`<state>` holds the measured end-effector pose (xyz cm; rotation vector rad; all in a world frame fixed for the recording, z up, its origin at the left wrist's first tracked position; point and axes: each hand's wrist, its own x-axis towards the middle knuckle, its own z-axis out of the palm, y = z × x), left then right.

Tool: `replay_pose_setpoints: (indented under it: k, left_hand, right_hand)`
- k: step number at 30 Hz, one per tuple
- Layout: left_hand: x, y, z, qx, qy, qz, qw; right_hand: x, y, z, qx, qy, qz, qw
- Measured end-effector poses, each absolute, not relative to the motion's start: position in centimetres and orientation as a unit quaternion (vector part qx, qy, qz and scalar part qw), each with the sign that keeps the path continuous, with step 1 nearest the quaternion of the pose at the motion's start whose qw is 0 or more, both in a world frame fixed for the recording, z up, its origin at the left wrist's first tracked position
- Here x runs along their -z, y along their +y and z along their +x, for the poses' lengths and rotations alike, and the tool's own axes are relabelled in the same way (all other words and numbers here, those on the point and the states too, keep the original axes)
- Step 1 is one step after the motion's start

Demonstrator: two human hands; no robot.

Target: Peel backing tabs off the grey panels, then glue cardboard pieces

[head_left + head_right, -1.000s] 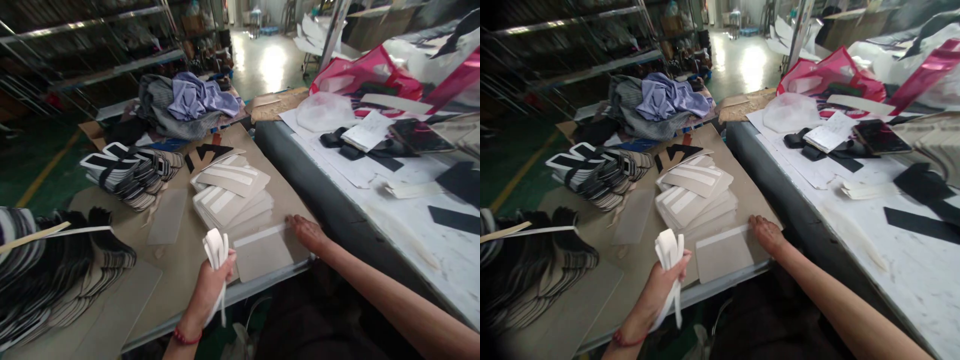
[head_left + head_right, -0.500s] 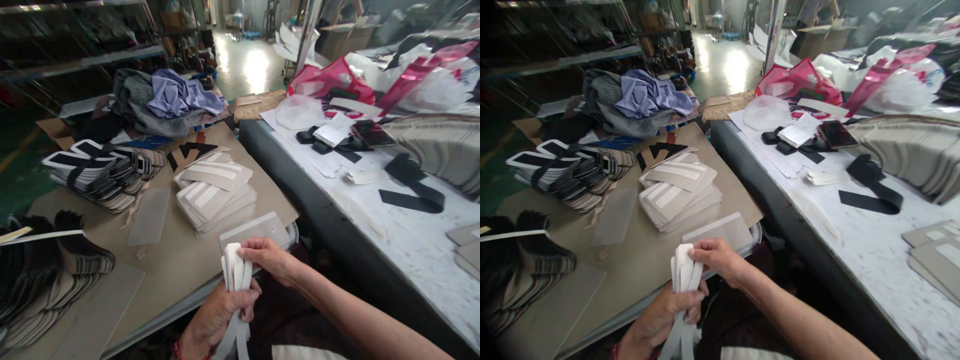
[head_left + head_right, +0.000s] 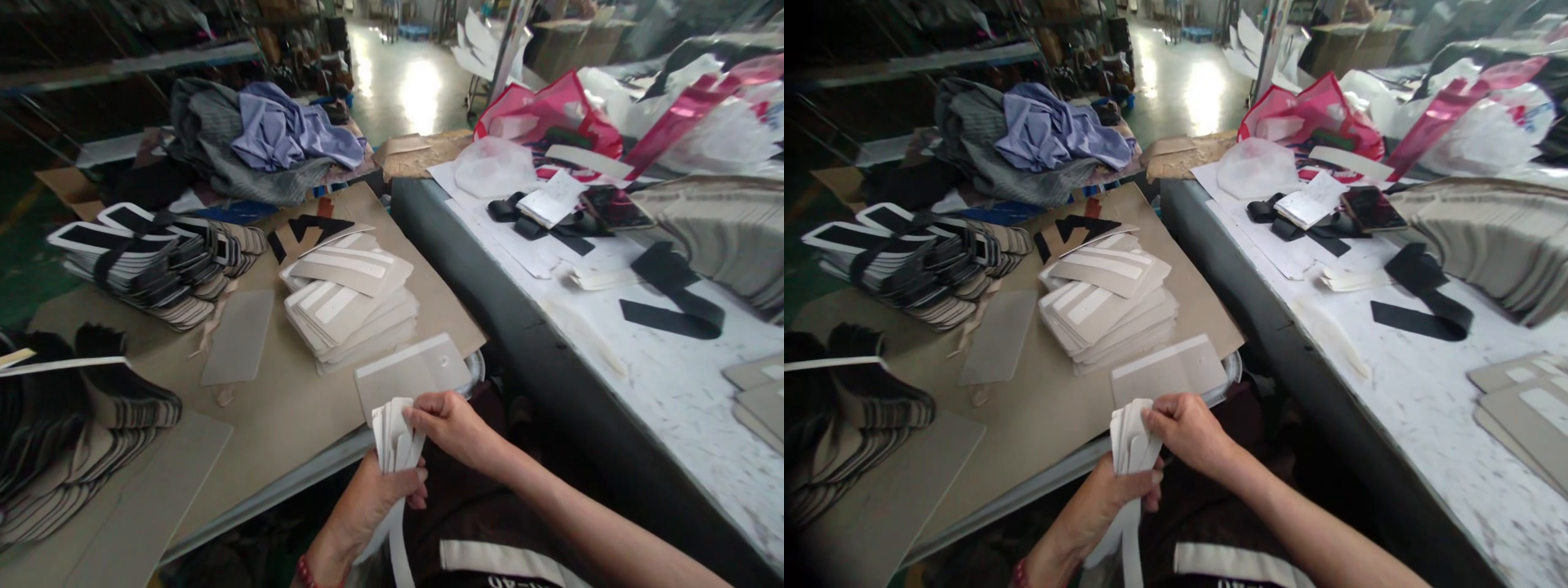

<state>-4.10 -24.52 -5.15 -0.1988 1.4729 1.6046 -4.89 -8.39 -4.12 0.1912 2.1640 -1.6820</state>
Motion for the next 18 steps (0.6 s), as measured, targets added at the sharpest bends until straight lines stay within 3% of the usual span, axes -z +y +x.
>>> replay_pose_setpoints:
  k: [4, 10, 18]
  left_hand:
    - [6.0, -25.0, -3.5, -0.655, 0.596, -0.083, 0.458]
    - [6.4, -25.9, -3.5, -0.654, 0.611, -0.055, 0.442]
    - [7.4, -25.9, -3.1, -0.633, 0.627, -0.023, 0.453]
  right_hand:
    - [4.7, -8.3, -4.4, 0.514, 0.840, 0.081, 0.153]
    - [6.0, -8.5, -4.9, 0.708, 0.667, 0.148, 0.180]
    - [6.3, -9.5, -4.0, 0.749, 0.599, 0.153, 0.240]
